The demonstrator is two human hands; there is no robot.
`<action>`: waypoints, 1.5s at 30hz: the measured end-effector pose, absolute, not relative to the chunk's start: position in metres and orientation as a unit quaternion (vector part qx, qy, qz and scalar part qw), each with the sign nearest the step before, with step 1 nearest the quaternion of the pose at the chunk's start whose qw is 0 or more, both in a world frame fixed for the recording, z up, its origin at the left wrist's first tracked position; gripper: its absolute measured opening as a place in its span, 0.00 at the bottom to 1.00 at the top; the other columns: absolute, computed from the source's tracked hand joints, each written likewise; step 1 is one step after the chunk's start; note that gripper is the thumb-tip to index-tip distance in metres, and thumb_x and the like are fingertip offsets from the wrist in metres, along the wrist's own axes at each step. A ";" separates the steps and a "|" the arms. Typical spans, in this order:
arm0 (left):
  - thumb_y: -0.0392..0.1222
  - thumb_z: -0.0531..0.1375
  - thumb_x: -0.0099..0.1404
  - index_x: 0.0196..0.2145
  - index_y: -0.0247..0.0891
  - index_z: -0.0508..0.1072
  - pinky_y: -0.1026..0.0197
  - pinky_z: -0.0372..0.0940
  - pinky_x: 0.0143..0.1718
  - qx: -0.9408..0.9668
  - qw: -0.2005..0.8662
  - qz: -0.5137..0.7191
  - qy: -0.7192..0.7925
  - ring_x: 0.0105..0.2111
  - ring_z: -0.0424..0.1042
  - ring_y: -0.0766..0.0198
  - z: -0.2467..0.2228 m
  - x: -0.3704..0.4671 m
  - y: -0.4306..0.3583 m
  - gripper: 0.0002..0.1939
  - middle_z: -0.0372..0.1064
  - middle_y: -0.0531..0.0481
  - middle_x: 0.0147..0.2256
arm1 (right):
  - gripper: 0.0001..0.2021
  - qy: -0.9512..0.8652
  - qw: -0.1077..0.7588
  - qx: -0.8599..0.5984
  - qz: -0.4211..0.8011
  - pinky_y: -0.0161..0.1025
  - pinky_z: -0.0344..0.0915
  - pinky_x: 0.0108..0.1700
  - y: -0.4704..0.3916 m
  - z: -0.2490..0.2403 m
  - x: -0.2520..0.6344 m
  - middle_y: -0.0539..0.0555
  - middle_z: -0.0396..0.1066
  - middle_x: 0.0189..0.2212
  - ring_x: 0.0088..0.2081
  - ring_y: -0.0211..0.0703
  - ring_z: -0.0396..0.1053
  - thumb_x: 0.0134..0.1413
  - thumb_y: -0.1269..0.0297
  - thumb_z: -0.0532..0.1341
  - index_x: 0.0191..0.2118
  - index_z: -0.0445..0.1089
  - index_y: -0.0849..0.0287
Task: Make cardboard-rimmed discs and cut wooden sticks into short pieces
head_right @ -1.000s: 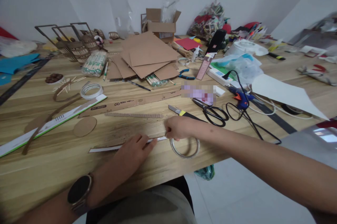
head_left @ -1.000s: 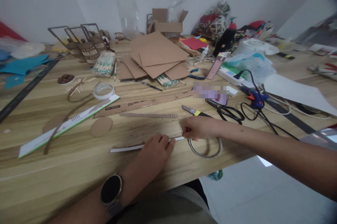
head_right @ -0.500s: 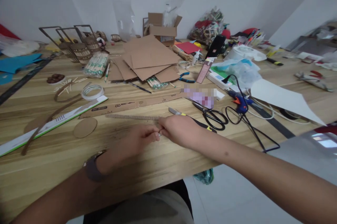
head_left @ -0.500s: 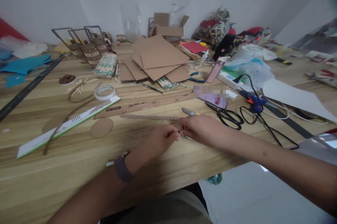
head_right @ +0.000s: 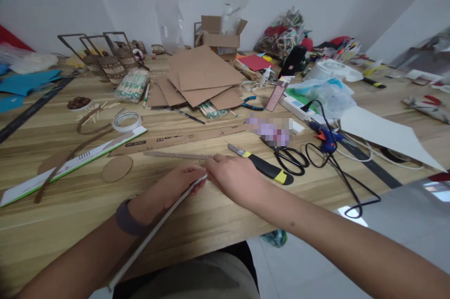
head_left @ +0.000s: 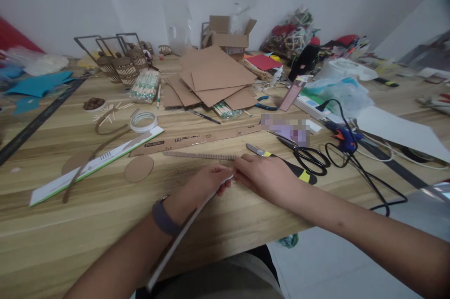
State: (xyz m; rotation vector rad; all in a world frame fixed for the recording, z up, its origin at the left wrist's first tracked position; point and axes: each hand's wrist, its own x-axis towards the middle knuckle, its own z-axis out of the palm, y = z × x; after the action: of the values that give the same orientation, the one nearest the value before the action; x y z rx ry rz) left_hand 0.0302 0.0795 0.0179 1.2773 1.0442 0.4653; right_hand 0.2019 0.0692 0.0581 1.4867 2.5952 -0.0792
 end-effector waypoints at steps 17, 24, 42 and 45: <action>0.49 0.46 0.69 0.33 0.41 0.64 0.64 0.54 0.23 0.504 0.680 0.223 0.483 0.20 0.59 0.67 0.001 0.026 0.078 0.14 0.64 0.55 0.24 | 0.08 0.867 -0.028 0.498 -0.017 0.37 0.53 0.29 0.056 0.040 0.205 0.53 0.75 0.34 0.33 0.44 0.74 0.66 0.64 0.56 0.38 0.72 0.57; 0.55 0.48 0.69 0.27 0.40 0.67 0.61 0.53 0.25 0.631 0.583 0.161 0.486 0.22 0.57 0.65 0.011 0.020 0.066 0.21 0.59 0.56 0.21 | 0.04 0.847 -0.041 0.526 -0.059 0.35 0.52 0.28 0.063 0.041 0.209 0.53 0.75 0.34 0.33 0.44 0.74 0.62 0.66 0.60 0.37 0.71 0.58; 0.47 0.41 0.72 0.21 0.44 0.58 0.58 0.57 0.30 0.705 0.447 0.201 0.512 0.20 0.63 0.62 0.005 0.031 0.056 0.21 0.59 0.56 0.15 | 0.09 0.875 -0.090 0.476 -0.003 0.37 0.51 0.28 0.046 0.030 0.204 0.51 0.72 0.29 0.29 0.42 0.72 0.65 0.64 0.56 0.34 0.70 0.58; 0.46 0.41 0.72 0.21 0.44 0.59 0.59 0.56 0.27 0.692 0.462 0.192 0.521 0.16 0.60 0.64 0.006 0.032 0.054 0.22 0.58 0.58 0.14 | 0.09 0.873 -0.092 0.479 -0.014 0.37 0.50 0.27 0.043 0.025 0.203 0.51 0.73 0.29 0.28 0.42 0.72 0.65 0.64 0.56 0.34 0.69 0.57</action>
State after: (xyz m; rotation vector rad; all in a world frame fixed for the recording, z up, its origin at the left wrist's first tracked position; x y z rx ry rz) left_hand 0.0323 0.0545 0.0065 1.7007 1.2803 0.4725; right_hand 0.2032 0.0434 0.0245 1.6011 2.9147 -0.0476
